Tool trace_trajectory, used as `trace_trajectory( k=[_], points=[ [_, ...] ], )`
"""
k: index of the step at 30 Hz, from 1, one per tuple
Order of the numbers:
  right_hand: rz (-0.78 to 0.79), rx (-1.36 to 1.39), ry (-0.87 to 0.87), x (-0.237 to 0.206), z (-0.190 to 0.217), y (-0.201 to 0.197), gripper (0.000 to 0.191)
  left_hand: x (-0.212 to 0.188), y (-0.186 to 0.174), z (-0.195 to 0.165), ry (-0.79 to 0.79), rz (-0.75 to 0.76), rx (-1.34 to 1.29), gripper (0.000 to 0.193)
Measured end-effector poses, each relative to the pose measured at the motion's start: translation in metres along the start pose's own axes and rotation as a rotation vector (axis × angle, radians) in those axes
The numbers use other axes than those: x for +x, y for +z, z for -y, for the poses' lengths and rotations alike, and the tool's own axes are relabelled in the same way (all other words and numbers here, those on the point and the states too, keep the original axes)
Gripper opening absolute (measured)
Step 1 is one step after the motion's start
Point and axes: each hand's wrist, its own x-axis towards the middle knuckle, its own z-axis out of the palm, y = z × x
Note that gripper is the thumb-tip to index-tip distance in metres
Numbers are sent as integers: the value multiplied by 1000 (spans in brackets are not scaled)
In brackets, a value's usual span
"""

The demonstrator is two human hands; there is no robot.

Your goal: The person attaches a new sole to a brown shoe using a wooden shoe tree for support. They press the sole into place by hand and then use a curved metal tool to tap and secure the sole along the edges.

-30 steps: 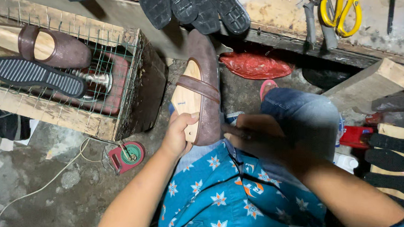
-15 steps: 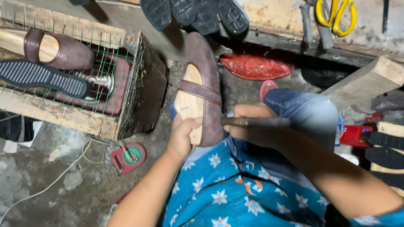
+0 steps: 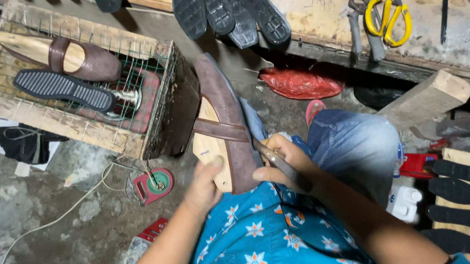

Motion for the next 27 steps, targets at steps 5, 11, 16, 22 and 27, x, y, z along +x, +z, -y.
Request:
trace_trajectory(
  k=[5, 11, 16, 22, 27],
  points=[
    [77, 14, 102, -9, 5, 12, 47, 48, 4, -64, -54, -49, 97, 69],
    [-36, -444, -246, -12, 38, 6, 28, 87, 1, -51, -29, -379, 648, 64],
    [-105, -476, -63, -17, 59, 3, 22, 88, -2, -40, -29, -420, 614, 63],
    [-31, -736, -63, 5, 50, 15, 25, 89, -7, -38, 70, -391, 715, 59],
    [-206, -561, -81, 10, 38, 23, 28, 92, -8, -39, 51, -415, 710, 56]
  ],
)
